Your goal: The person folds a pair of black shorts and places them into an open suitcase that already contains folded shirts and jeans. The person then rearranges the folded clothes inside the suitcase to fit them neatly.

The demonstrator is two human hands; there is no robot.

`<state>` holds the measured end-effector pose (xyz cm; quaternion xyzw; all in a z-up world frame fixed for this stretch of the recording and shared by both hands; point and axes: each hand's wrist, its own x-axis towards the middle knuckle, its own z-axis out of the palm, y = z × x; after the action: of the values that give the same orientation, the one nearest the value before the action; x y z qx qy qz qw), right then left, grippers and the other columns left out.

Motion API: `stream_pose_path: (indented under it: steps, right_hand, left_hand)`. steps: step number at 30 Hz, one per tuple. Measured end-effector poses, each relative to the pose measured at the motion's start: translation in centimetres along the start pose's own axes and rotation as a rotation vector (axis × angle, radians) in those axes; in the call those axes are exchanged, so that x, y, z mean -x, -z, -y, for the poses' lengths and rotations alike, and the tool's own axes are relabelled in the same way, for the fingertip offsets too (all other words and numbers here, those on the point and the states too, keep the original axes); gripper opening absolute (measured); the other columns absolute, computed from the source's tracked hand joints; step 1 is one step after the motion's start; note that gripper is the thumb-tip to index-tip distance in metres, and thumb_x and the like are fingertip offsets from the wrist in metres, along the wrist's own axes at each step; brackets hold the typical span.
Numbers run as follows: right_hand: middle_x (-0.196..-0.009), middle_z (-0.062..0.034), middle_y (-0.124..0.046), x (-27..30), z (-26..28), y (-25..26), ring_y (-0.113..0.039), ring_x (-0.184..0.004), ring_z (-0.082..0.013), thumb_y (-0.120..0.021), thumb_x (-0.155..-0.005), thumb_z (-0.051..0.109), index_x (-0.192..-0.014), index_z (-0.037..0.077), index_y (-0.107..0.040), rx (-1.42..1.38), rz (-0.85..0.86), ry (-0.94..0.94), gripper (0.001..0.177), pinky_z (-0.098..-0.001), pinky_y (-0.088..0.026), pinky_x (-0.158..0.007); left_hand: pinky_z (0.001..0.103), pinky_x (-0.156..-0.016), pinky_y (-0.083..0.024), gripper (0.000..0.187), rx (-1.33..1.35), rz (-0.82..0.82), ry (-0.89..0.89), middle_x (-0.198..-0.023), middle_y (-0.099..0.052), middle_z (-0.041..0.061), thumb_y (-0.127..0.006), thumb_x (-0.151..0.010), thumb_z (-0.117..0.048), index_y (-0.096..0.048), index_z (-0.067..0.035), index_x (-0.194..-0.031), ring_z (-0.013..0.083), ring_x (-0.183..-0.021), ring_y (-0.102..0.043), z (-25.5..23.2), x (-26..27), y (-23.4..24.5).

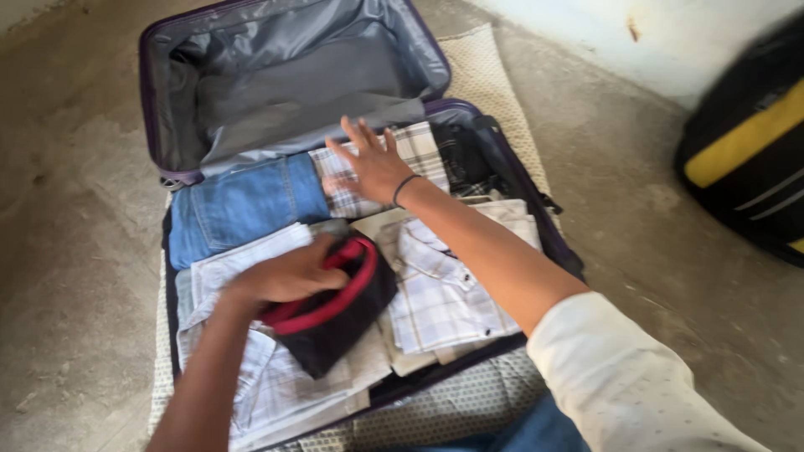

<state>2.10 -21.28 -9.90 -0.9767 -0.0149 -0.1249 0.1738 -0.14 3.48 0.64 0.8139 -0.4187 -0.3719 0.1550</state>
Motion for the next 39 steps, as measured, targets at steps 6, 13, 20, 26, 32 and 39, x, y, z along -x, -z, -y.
stream_pose_path:
  steps: [6, 13, 20, 26, 32, 39]
  right_hand:
    - [-0.122, -0.0104, -0.072, 9.8, -8.4, 9.9, -0.068, -0.117, -0.0241, -0.077, -0.095, 0.025, -0.117, 0.007, -0.072, -0.645, -0.517, -0.100, 0.029, -0.0333, -0.053, -0.102]
    - [-0.097, -0.0050, -0.073, 21.1, -13.6, 13.4, -0.069, -0.085, -0.0137, -0.071, -0.094, 0.027, -0.107, 0.004, -0.069, -1.018, -0.624, -0.799, 0.027, -0.0274, -0.054, -0.069]
    - [-0.098, -0.0063, -0.074, 20.0, -13.2, 13.8, -0.073, -0.088, -0.0135, -0.068, -0.094, 0.029, -0.108, 0.001, -0.070, -0.964, -0.607, -0.679, 0.031, -0.0259, -0.056, -0.071]
    - [-0.097, -0.0077, -0.075, 19.5, -12.7, 15.1, -0.073, -0.086, -0.0144, -0.067, -0.093, 0.028, -0.110, 0.000, -0.070, -1.008, -0.566, -0.688, 0.033, -0.0259, -0.057, -0.070]
    - [-0.092, -0.0057, -0.075, 19.7, -12.8, 14.4, -0.072, -0.079, -0.0121, -0.070, -0.091, 0.028, -0.106, 0.001, -0.072, -0.925, -0.446, -0.689, 0.031, -0.0264, -0.054, -0.066]
    - [-0.096, -0.0125, -0.076, 18.9, -13.0, 9.8, -0.074, -0.082, -0.0243, -0.073, -0.091, 0.023, -0.104, 0.005, -0.074, -0.457, -0.443, -0.457, 0.022, -0.0365, -0.058, -0.075]
  left_hand:
    - [0.031, -0.095, -0.051, 0.066, 0.583, -0.339, -0.204, -0.118, -0.068, 0.012, -0.067, -0.086, -0.036, -0.050, 0.000, -0.139, 0.0155, -0.108, -0.063, -1.4, -1.9, 2.7]
    - [0.034, -0.088, -0.061, 0.059, 1.262, -0.664, -0.189, -0.118, -0.069, 0.017, -0.080, -0.085, -0.021, -0.052, 0.003, -0.131, 0.0230, -0.104, -0.070, -5.7, -22.6, -2.7]
    - [0.043, -0.093, -0.059, 0.042, 1.453, -0.611, 0.045, -0.122, -0.070, 0.015, -0.073, -0.089, -0.013, -0.059, 0.000, -0.126, 0.0282, -0.109, -0.069, -5.6, -32.8, -6.4]
    - [0.041, -0.105, -0.054, 0.034, 1.391, -0.280, -0.042, -0.126, -0.072, 0.013, -0.065, -0.093, -0.008, -0.064, 0.001, -0.126, 0.0265, -0.117, -0.068, -3.7, -34.2, -6.6]
    - [0.043, -0.098, -0.059, 0.036, 0.925, -0.515, 0.287, -0.125, -0.071, 0.026, -0.069, -0.091, -0.007, -0.067, 0.009, -0.124, 0.0355, -0.113, -0.070, -6.4, -33.9, -5.8]
    - [0.049, -0.091, -0.057, 0.064, -0.050, -1.059, 0.260, -0.128, -0.057, 0.026, -0.073, -0.084, -0.016, -0.047, 0.003, -0.140, 0.0464, -0.116, -0.062, -13.1, -27.8, -5.5]
